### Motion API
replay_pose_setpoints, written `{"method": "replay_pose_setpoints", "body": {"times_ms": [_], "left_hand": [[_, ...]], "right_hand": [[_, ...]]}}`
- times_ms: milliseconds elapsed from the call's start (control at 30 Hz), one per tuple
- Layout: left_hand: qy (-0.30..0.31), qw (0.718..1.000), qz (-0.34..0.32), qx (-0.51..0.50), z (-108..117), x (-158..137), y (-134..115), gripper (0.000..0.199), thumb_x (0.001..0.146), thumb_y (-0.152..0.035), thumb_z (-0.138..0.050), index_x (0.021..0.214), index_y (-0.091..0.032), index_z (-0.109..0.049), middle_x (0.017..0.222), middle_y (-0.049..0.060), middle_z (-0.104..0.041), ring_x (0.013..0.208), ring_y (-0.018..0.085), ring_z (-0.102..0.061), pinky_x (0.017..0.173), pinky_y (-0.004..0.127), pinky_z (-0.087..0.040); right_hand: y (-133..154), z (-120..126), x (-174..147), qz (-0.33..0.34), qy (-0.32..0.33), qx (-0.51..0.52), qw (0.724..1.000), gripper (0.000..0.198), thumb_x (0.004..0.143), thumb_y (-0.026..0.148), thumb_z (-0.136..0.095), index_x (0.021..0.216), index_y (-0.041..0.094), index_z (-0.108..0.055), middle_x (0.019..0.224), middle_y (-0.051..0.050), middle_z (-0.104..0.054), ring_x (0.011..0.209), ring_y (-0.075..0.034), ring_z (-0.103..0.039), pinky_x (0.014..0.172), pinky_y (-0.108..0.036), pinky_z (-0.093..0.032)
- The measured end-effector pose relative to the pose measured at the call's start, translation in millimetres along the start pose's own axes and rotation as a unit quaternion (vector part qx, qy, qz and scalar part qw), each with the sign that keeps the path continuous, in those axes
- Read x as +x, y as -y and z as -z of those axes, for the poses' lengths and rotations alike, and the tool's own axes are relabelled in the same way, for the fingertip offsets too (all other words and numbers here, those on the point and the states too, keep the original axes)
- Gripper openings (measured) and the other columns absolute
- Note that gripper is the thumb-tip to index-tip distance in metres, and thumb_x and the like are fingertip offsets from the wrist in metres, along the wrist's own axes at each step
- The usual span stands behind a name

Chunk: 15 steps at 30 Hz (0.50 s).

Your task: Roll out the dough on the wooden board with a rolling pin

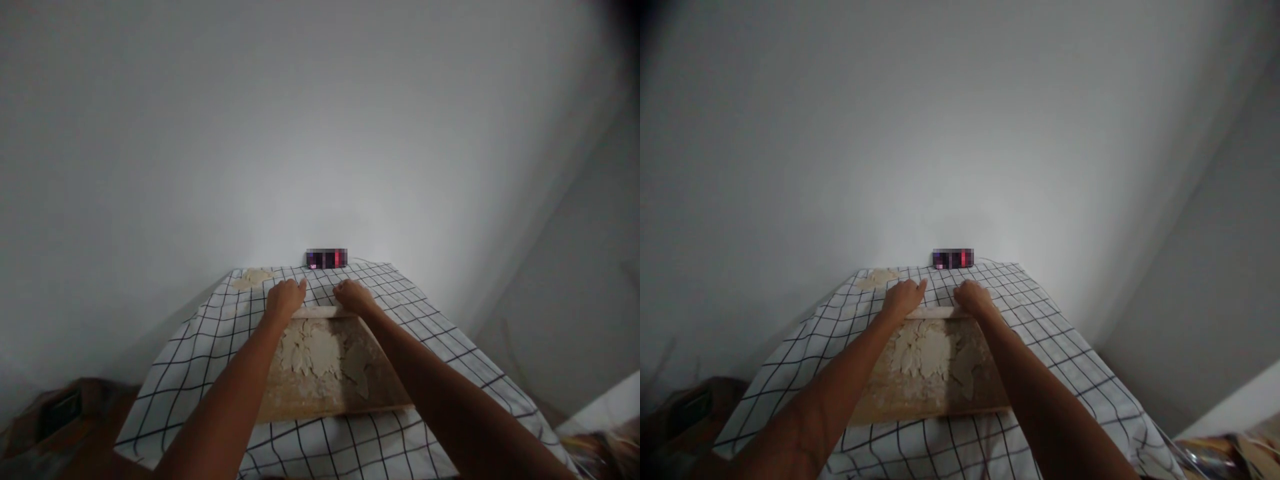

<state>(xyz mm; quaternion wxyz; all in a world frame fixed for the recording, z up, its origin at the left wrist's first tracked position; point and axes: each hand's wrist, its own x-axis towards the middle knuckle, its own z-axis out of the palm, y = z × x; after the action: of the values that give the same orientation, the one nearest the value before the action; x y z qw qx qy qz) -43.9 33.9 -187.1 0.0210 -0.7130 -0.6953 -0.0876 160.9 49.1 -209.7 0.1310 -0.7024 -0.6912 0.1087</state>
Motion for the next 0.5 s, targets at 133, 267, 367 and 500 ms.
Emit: {"method": "replay_pose_setpoints", "body": {"times_ms": [133,267,367,500], "left_hand": [[0.012,1.000,0.003,0.002,-4.5,19.7,2.1,0.057,0.110,-0.050,-0.038,0.126,-0.012,-0.077,0.124,0.022,-0.081,0.122,0.033,-0.076,0.098,0.038,-0.058],[0.021,1.000,0.004,0.010,-8.7,31.0,4.0,0.050,0.107,-0.046,-0.044,0.125,-0.014,-0.078,0.127,0.021,-0.080,0.123,0.032,-0.076,0.097,0.036,-0.058],[0.012,1.000,0.006,0.009,-9.4,32.1,5.1,0.048,0.105,-0.044,-0.046,0.125,-0.014,-0.078,0.127,0.021,-0.080,0.122,0.032,-0.076,0.097,0.038,-0.058],[0.010,1.000,0.002,-0.003,-7.7,25.7,5.7,0.046,0.104,-0.042,-0.048,0.122,-0.013,-0.079,0.125,0.024,-0.079,0.122,0.036,-0.075,0.101,0.045,-0.057]], "right_hand": [[-0.5,-2.3,15.1,0.006,-0.014,-0.009,1.000,0.045,0.106,0.031,-0.042,0.128,0.009,-0.075,0.136,-0.026,-0.074,0.125,-0.032,-0.072,0.097,-0.039,-0.053],[-1.2,-4.9,27.7,0.013,-0.002,-0.031,0.999,0.043,0.105,0.029,-0.045,0.131,0.010,-0.073,0.138,-0.025,-0.073,0.128,-0.030,-0.070,0.099,-0.037,-0.053],[-2.3,-6.1,30.6,0.013,0.002,-0.039,0.999,0.041,0.105,0.028,-0.046,0.130,0.011,-0.073,0.139,-0.024,-0.072,0.129,-0.030,-0.070,0.101,-0.038,-0.053],[-3.8,-5.9,23.2,0.001,-0.006,-0.029,1.000,0.045,0.105,0.029,-0.048,0.142,0.013,-0.066,0.144,-0.021,-0.070,0.133,-0.030,-0.068,0.104,-0.038,-0.053]]}}
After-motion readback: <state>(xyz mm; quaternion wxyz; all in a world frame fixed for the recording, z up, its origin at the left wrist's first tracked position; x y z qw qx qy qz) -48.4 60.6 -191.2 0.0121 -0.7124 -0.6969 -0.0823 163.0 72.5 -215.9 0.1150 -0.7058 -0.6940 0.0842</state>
